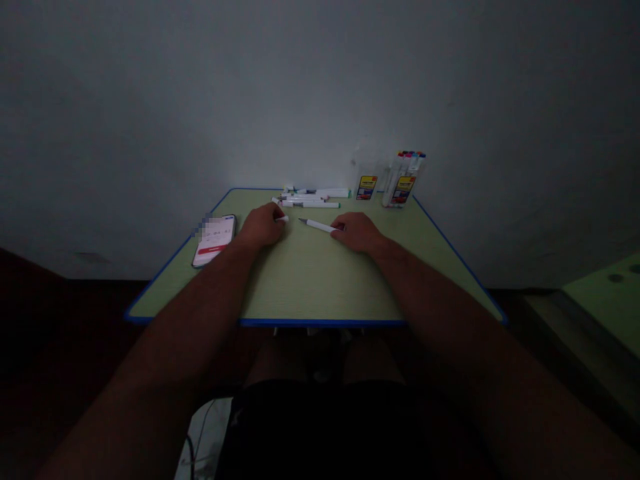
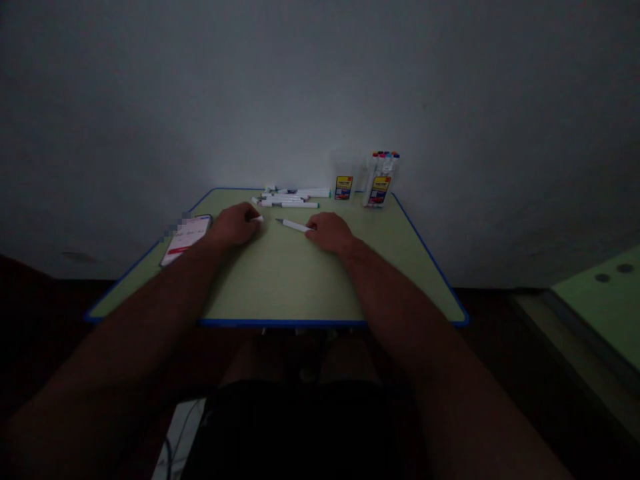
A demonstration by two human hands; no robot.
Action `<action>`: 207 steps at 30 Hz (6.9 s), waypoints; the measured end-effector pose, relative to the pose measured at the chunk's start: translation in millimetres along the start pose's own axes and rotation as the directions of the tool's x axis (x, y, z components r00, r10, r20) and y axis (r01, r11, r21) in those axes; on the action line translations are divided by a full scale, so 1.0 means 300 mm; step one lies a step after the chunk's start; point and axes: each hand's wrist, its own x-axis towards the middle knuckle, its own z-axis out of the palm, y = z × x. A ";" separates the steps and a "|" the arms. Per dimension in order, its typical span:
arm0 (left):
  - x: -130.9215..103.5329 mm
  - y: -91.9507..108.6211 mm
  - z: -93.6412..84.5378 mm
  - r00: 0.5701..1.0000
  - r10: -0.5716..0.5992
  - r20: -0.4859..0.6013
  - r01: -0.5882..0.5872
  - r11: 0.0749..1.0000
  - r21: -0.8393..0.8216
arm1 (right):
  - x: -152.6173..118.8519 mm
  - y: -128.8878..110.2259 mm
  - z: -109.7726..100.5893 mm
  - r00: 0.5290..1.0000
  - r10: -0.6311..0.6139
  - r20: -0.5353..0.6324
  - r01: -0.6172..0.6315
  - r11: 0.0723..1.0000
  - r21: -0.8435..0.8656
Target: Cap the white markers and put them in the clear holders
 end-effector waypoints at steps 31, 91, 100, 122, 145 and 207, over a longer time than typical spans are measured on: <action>-0.015 0.027 0.005 0.973 0.156 -0.169 -0.211 0.896 -0.390 | 0.005 0.010 -0.028 0.966 0.214 -0.142 -0.183 0.962 0.204; -0.019 0.035 0.012 0.980 0.172 -0.103 -0.197 0.914 -0.354 | -0.004 0.002 -0.048 0.913 0.378 0.152 -0.354 0.551 0.756; -0.012 0.027 0.018 0.971 0.206 -0.121 -0.236 0.901 -0.365 | -0.003 0.004 -0.044 0.911 0.385 0.147 -0.356 0.556 0.751; 0.009 0.005 0.046 0.964 0.214 -0.160 -0.264 0.860 -0.437 | -0.004 0.003 -0.045 0.911 0.380 0.164 -0.362 0.541 0.760; 0.007 0.016 0.043 0.962 0.228 -0.148 -0.270 0.864 -0.426 | -0.009 0.005 -0.048 0.908 0.380 0.175 -0.370 0.536 0.759; 0.010 0.021 0.041 0.997 0.080 -0.016 -0.061 0.591 -0.804 | -0.010 0.034 -0.060 0.949 0.300 0.098 -0.274 0.634 0.723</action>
